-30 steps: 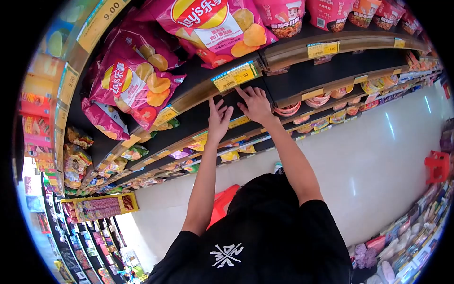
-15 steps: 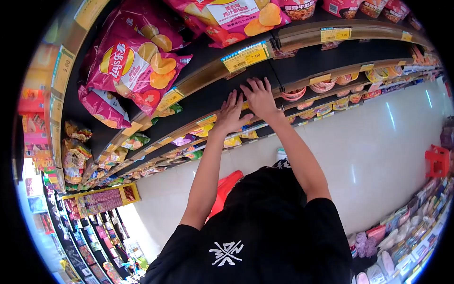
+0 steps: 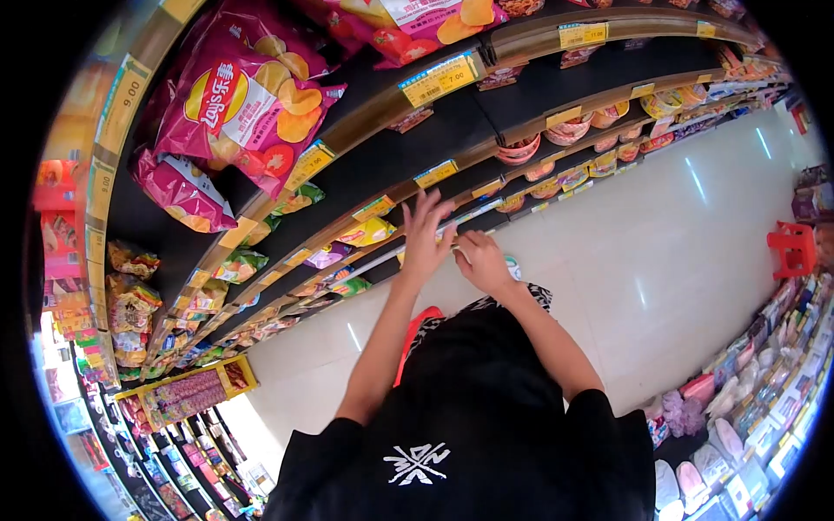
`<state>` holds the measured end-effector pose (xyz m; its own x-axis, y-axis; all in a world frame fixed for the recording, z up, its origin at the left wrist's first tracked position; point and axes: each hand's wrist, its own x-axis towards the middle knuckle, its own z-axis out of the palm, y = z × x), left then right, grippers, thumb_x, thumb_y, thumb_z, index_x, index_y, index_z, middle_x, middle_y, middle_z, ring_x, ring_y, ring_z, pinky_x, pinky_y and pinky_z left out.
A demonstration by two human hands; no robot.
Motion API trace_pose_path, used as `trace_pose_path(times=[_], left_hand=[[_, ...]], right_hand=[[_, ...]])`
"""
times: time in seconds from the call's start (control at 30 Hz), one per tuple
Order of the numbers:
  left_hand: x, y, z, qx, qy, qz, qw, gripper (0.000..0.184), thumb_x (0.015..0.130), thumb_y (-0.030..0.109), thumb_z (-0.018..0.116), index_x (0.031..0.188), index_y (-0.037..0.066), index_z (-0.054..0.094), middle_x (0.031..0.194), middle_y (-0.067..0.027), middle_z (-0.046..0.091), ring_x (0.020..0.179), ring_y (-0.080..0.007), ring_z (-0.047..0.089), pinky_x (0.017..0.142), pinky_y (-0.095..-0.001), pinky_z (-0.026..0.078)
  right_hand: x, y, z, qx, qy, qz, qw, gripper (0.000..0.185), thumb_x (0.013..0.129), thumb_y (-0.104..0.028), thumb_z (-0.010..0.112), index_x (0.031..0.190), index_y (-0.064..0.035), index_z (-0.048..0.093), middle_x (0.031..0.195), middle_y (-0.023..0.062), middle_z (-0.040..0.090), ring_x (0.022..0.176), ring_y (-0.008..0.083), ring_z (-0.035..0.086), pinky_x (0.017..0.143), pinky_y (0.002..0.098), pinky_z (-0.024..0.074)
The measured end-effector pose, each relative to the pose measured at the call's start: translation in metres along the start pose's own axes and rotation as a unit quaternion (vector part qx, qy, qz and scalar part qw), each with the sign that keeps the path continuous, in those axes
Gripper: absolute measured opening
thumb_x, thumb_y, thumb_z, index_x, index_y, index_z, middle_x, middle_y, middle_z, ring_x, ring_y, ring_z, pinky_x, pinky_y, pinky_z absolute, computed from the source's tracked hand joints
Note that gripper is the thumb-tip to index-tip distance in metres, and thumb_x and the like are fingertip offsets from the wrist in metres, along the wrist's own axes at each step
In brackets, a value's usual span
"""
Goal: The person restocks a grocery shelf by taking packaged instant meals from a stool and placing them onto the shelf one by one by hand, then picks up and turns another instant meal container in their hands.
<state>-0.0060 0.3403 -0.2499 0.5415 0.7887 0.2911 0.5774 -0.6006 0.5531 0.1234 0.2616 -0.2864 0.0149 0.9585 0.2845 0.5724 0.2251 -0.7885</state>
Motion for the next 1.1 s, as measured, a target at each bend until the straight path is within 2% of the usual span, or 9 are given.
trace_pose_path(times=[0.17, 0.27, 0.4, 0.53, 0.67, 0.8, 0.87, 1.0, 1.1], left_hand=[[-0.100, -0.014, 0.000, -0.250, -0.092, -0.155, 0.951, 0.026, 0.092, 0.007, 0.048, 0.117, 0.005, 0.055, 0.108, -0.0179, 0.062, 0.105, -0.0332, 0.060, 0.091, -0.0426, 0.046], [-0.153, -0.039, -0.012, -0.258, -0.075, -0.174, 0.947, 0.028, 0.091, 0.003, 0.046, 0.118, 0.003, 0.053, 0.100, -0.0189, 0.064, 0.096, -0.0346, 0.063, 0.080, -0.0370, 0.050], [-0.234, -0.069, -0.026, -0.362, -0.082, -0.304, 0.877, 0.035, 0.085, -0.004, 0.042, 0.117, 0.004, 0.054, 0.101, -0.0144, 0.067, 0.091, -0.0234, 0.066, 0.077, -0.0332, 0.050], [-0.333, -0.087, 0.001, -0.306, 0.044, -0.418, 0.854, 0.038, 0.085, -0.004, 0.041, 0.118, 0.006, 0.055, 0.093, -0.0119, 0.066, 0.084, -0.0181, 0.064, 0.076, -0.0293, 0.051], [-0.442, -0.095, 0.060, -0.460, 0.272, -0.545, 0.646, 0.027, 0.090, 0.001, 0.044, 0.114, 0.001, 0.057, 0.090, -0.0086, 0.066, 0.086, -0.0176, 0.063, 0.077, -0.0288, 0.051], [-0.564, -0.086, 0.130, -0.375, 0.274, -0.702, 0.540, 0.029, 0.095, 0.022, 0.049, 0.118, 0.006, 0.055, 0.099, -0.0070, 0.064, 0.082, -0.0136, 0.059, 0.074, -0.0287, 0.048], [-0.580, -0.059, 0.116, -0.423, 0.298, -0.743, 0.425, 0.030, 0.093, 0.028, 0.051, 0.117, 0.010, 0.056, 0.097, -0.0037, 0.064, 0.080, -0.0127, 0.057, 0.069, -0.0287, 0.046], [-0.633, -0.038, 0.147, -0.416, 0.376, -0.751, 0.349, 0.031, 0.093, 0.033, 0.051, 0.115, 0.013, 0.056, 0.095, -0.0004, 0.064, 0.078, -0.0103, 0.055, 0.064, -0.0267, 0.044], [-0.659, -0.037, 0.157, -0.335, 0.441, -0.749, 0.364, 0.031, 0.092, 0.034, 0.054, 0.112, 0.011, 0.058, 0.084, 0.0029, 0.058, 0.073, -0.0072, 0.052, 0.058, -0.0233, 0.043]], right_hand=[[-0.028, 0.000, 0.037, 0.062, -0.161, -0.036, 0.984, 0.015, 0.074, -0.001, 0.057, 0.088, 0.0003, 0.062, 0.090, 0.0171, 0.060, 0.087, 0.0356, 0.058, 0.077, 0.0419, 0.0487], [-0.035, -0.008, 0.066, 0.070, -0.284, -0.057, 0.955, 0.019, 0.077, -0.004, 0.056, 0.095, -0.0012, 0.062, 0.090, 0.0164, 0.062, 0.091, 0.0346, 0.058, 0.081, 0.0410, 0.0482], [-0.043, -0.038, 0.099, 0.076, -0.388, -0.061, 0.916, 0.020, 0.080, -0.009, 0.056, 0.098, -0.0036, 0.062, 0.095, 0.0149, 0.062, 0.095, 0.0338, 0.058, 0.085, 0.0410, 0.0472], [-0.053, -0.044, 0.126, 0.062, -0.455, -0.112, 0.881, 0.020, 0.081, -0.012, 0.057, 0.098, -0.0038, 0.062, 0.097, 0.0144, 0.062, 0.095, 0.0330, 0.058, 0.085, 0.0413, 0.0468], [-0.067, -0.048, 0.151, 0.054, -0.526, -0.099, 0.843, 0.016, 0.083, -0.012, 0.057, 0.094, -0.0028, 0.063, 0.093, 0.0151, 0.062, 0.092, 0.0331, 0.059, 0.081, 0.0406, 0.0470], [-0.079, -0.062, 0.182, 0.031, -0.597, -0.084, 0.798, 0.015, 0.086, -0.012, 0.056, 0.092, -0.0009, 0.063, 0.089, 0.0158, 0.062, 0.085, 0.0330, 0.060, 0.076, 0.0391, 0.0481], [-0.089, -0.060, 0.201, 0.019, -0.620, -0.075, 0.781, 0.014, 0.086, -0.012, 0.056, 0.091, -0.0005, 0.063, 0.088, 0.0158, 0.062, 0.083, 0.0331, 0.060, 0.074, 0.0391, 0.0482], [-0.113, -0.052, 0.251, -0.005, -0.667, -0.088, 0.740, 0.013, 0.084, -0.010, 0.055, 0.089, -0.0010, 0.064, 0.086, 0.0161, 0.063, 0.082, 0.0339, 0.061, 0.074, 0.0411, 0.0479], [-0.137, -0.053, 0.296, -0.042, -0.710, -0.109, 0.694, 0.014, 0.084, -0.010, 0.054, 0.088, -0.0013, 0.063, 0.086, 0.0172, 0.064, 0.081, 0.0346, 0.061, 0.072, 0.0421, 0.0483]])
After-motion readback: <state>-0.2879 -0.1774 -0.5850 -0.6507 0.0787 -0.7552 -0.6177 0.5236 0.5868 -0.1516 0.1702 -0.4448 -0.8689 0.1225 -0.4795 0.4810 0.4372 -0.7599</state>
